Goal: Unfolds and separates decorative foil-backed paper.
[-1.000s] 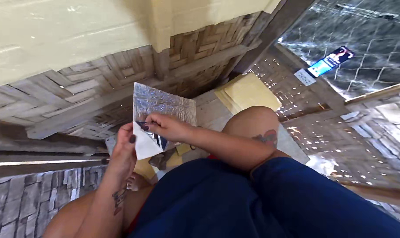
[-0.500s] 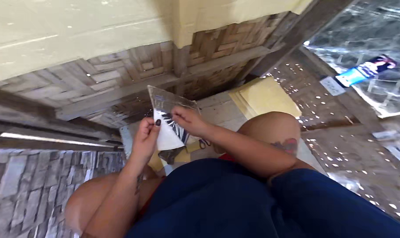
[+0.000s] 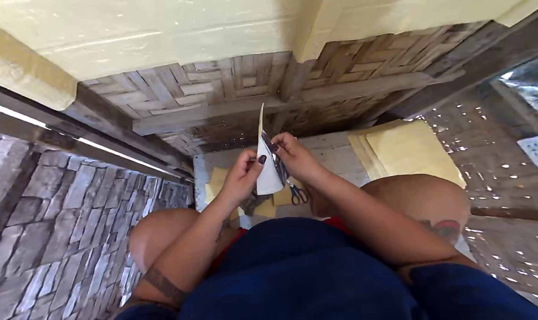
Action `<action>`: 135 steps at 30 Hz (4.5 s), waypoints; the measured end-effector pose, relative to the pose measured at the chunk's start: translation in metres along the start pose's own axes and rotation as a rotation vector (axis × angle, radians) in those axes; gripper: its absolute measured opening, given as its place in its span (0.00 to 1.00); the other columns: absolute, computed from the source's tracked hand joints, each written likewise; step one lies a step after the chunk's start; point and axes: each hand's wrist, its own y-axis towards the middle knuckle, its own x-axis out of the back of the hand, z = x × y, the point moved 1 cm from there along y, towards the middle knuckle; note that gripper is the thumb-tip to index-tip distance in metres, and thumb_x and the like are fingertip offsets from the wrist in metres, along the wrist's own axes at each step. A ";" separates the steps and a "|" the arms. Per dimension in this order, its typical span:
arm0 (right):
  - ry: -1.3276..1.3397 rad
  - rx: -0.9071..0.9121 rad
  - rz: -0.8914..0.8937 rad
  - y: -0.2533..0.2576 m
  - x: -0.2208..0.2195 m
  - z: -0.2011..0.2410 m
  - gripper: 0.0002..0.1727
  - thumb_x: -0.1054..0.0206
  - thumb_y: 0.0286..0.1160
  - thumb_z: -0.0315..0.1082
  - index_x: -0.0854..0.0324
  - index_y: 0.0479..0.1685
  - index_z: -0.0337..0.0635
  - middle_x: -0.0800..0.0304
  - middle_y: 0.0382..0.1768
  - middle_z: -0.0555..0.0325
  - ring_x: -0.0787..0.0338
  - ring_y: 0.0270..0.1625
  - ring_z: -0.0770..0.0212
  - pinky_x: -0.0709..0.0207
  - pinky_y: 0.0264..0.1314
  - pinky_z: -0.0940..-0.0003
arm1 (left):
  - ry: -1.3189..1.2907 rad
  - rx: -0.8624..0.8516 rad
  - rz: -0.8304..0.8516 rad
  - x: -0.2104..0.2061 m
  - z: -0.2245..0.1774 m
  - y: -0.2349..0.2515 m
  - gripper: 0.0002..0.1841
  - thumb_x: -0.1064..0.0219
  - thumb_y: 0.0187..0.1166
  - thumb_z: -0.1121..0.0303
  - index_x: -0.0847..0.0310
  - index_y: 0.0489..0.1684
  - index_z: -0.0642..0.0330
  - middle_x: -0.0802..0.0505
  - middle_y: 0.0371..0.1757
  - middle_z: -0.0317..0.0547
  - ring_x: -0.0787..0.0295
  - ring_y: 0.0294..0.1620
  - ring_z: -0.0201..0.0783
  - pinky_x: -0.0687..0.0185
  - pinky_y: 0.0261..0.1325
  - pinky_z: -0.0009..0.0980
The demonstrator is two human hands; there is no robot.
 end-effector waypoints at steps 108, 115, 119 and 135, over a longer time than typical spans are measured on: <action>0.078 0.486 -0.008 0.001 -0.006 -0.018 0.13 0.45 0.87 0.35 0.26 0.59 0.35 0.22 0.25 0.68 0.22 0.27 0.80 0.24 0.34 0.81 | 0.063 -0.138 0.043 0.019 -0.001 0.004 0.05 0.38 0.84 0.69 0.22 0.47 0.60 0.11 0.43 0.42 0.11 0.40 0.33 0.09 0.46 0.35; 0.073 0.496 0.101 0.010 0.001 -0.017 0.09 0.38 0.86 0.34 0.20 0.51 0.37 0.19 0.24 0.67 0.21 0.25 0.80 0.23 0.31 0.82 | 0.031 -0.120 0.077 0.019 0.000 0.004 0.04 0.37 0.82 0.68 0.23 0.45 0.58 0.12 0.41 0.40 0.11 0.39 0.32 0.10 0.46 0.34; 0.035 0.542 0.077 0.013 0.002 -0.017 0.11 0.39 0.87 0.37 0.18 0.48 0.38 0.16 0.27 0.66 0.19 0.28 0.79 0.22 0.34 0.81 | 0.055 -0.091 0.088 0.020 -0.002 0.004 0.06 0.32 0.79 0.69 0.21 0.46 0.58 0.11 0.42 0.39 0.11 0.41 0.32 0.10 0.46 0.32; -0.415 0.645 -0.049 -0.006 -0.008 -0.004 0.13 0.40 0.81 0.38 0.12 0.46 0.40 0.13 0.26 0.57 0.15 0.24 0.61 0.19 0.26 0.59 | 0.377 -0.027 -0.134 0.021 -0.014 -0.001 0.15 0.26 0.73 0.59 0.28 0.33 0.57 0.18 0.26 0.39 0.20 0.25 0.31 0.22 0.29 0.30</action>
